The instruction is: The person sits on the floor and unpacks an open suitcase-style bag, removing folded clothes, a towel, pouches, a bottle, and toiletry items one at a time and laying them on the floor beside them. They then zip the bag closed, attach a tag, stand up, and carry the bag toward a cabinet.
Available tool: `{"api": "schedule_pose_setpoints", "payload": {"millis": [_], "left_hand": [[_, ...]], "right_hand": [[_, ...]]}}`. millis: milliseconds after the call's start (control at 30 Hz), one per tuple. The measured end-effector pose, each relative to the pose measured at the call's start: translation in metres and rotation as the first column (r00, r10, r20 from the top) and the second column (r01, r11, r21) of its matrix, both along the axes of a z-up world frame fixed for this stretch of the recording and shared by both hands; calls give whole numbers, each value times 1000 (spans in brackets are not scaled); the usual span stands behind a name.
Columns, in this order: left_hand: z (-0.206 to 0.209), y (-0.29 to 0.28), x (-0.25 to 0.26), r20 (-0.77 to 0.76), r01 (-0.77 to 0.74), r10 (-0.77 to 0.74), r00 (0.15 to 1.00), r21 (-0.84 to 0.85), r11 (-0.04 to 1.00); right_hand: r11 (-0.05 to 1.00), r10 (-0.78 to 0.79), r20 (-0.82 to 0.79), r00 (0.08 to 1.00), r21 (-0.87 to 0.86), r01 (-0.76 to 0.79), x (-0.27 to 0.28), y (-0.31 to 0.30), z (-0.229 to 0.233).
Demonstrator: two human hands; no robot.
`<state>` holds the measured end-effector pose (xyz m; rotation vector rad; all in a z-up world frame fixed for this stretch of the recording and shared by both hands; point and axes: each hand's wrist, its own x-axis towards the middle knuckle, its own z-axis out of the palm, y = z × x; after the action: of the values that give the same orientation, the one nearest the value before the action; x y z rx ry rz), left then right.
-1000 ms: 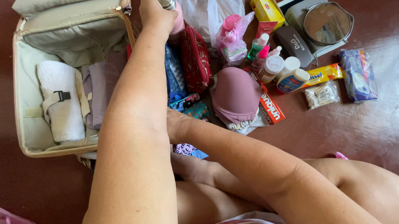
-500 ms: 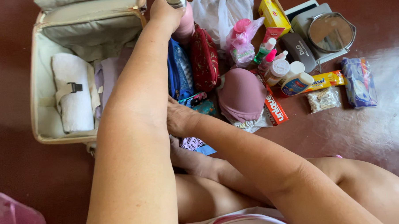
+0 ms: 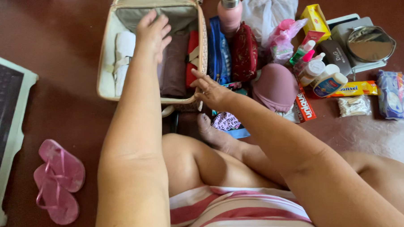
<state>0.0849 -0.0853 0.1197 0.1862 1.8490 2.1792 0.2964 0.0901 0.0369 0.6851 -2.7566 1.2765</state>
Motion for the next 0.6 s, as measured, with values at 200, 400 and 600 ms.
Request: {"api": "schedule_pose_setpoints", "payload": {"millis": [200,400,600], "left_hand": [[-68,-52,35,191,-358,330,924,136,924],[-107,-82,33,220,-489,470,855,35,872],[-142,-86,18,252,-514,509,823,-54,856]], "right_hand": [[997,-71,187,980,12,70,3,-5,10],[988,-117,187,975,125,95,6,-7,17],[991,-109,134,985,97,97,4,-4,11]]}}
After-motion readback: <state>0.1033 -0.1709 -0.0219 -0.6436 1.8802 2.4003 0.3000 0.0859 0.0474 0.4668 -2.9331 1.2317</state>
